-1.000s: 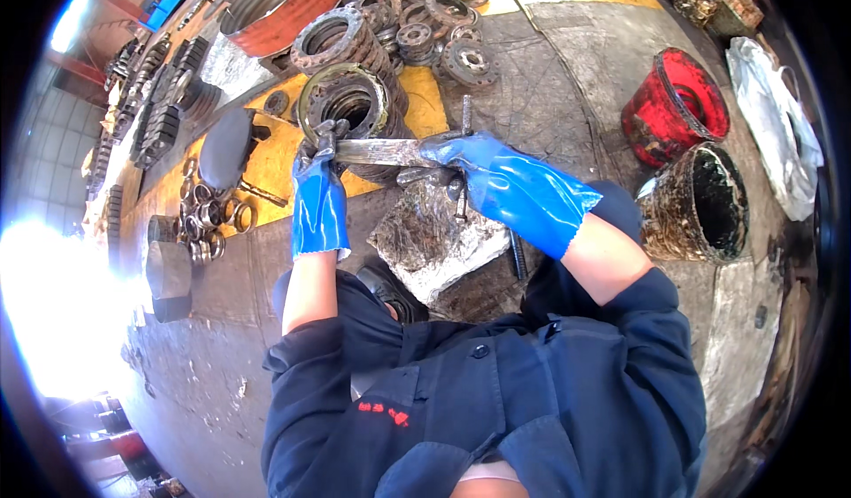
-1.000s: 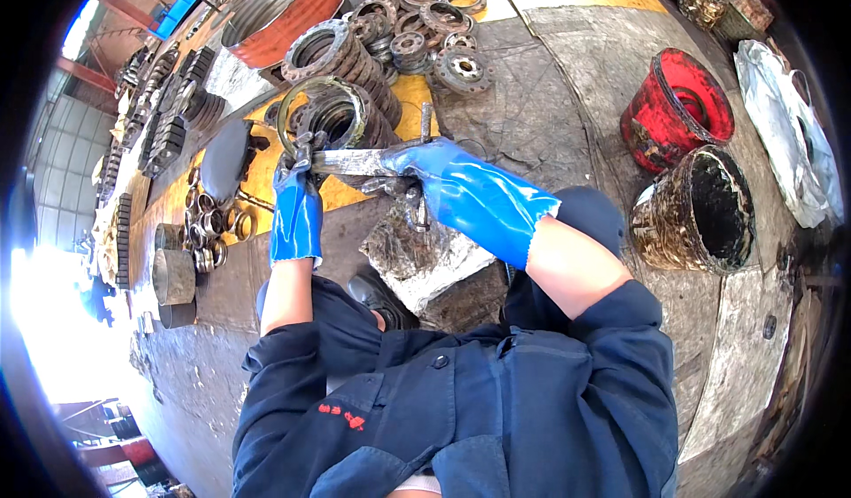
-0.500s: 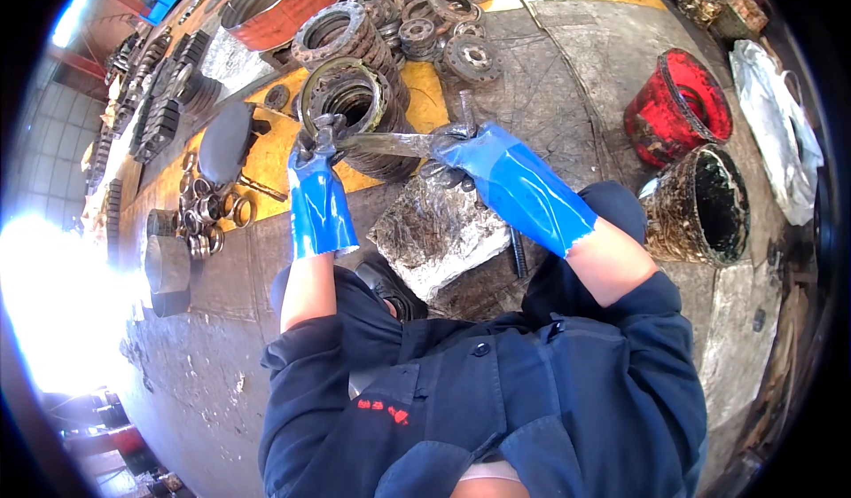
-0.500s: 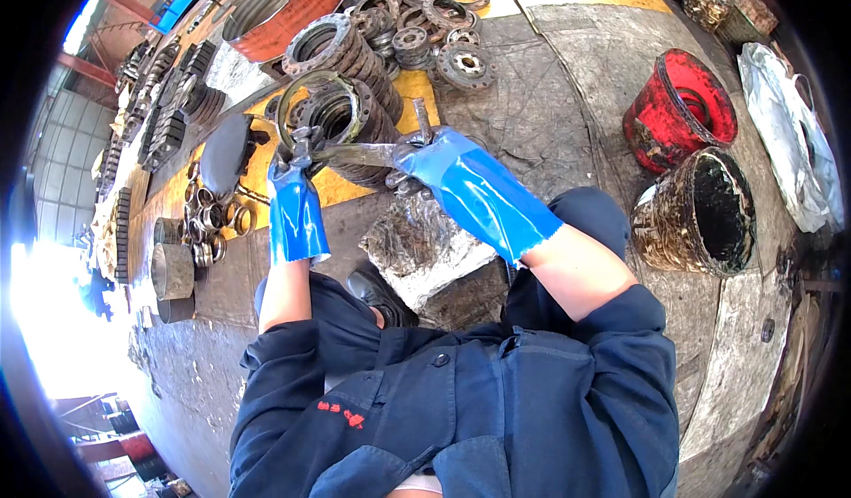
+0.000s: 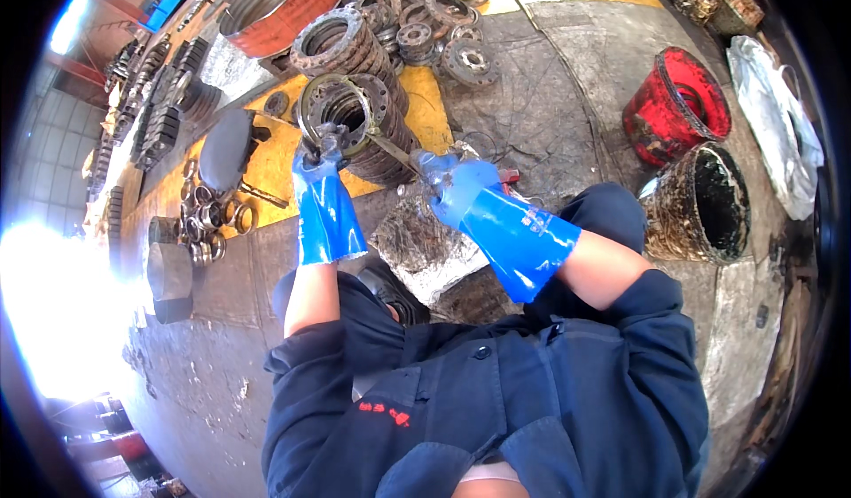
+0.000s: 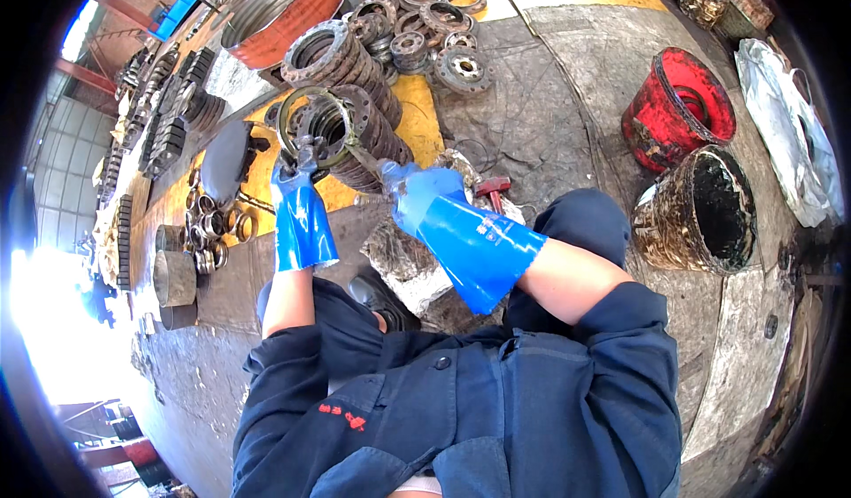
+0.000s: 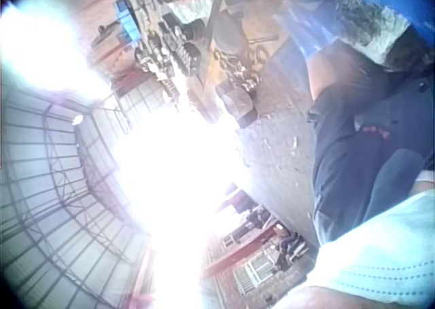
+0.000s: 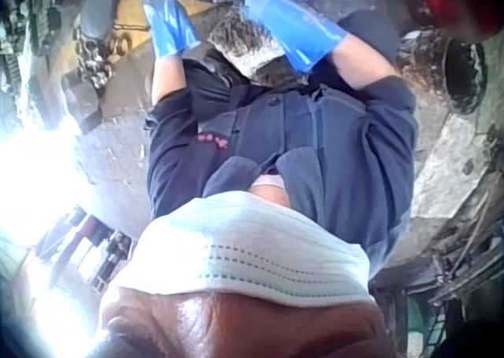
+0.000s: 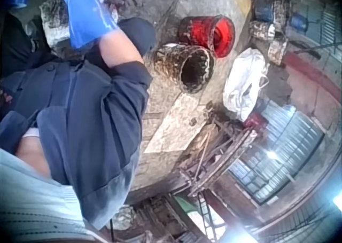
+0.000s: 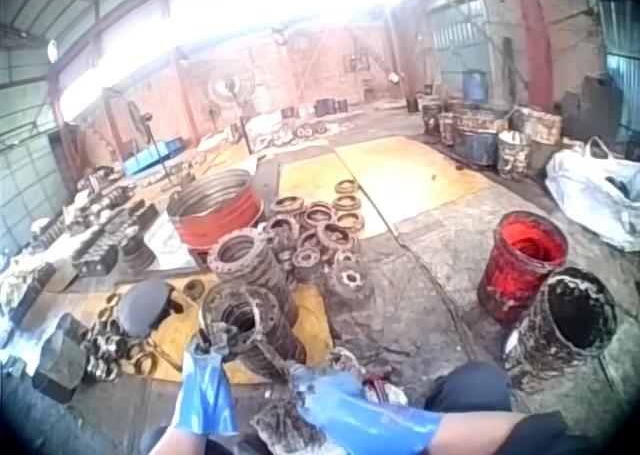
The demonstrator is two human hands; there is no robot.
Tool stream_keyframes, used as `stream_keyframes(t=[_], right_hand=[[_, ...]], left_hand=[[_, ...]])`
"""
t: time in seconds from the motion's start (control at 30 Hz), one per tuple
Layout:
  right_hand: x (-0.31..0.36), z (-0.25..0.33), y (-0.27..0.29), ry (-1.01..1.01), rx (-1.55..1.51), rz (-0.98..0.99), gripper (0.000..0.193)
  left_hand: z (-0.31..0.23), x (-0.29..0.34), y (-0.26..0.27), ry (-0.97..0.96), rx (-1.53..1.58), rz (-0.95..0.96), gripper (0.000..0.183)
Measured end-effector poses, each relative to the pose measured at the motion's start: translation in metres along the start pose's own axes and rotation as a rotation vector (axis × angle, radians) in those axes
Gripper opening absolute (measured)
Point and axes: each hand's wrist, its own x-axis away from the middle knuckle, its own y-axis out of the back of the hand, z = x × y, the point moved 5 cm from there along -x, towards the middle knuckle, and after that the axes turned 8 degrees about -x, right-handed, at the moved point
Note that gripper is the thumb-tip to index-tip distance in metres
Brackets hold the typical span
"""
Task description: The person cleans greasy metal rings and plates by hand while sitting on the floor, using a hammer to tap parts loose and dipping a scraper into a container of lubricant to apply it to the surfaces.
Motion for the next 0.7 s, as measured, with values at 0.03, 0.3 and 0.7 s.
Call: stream_keyframes(t=[0.03, 0.3, 0.7], right_hand=[[-0.002, 0.007, 0.003, 0.005, 0.029, 0.027, 0.035], [-0.013, -0.002, 0.01, -0.083, 0.119, 0.305, 0.065], [-0.004, 0.006, 0.041, 0.112, 0.433, 0.251, 0.049]], left_hand=[[0.0, 0.0, 0.004, -0.009, -0.018, -0.005, 0.027], [-0.013, 0.008, 0.002, 0.057, 0.069, 0.033, 0.029], [-0.035, 0.034, 0.016, 0.107, 0.05, 0.125, 0.03]])
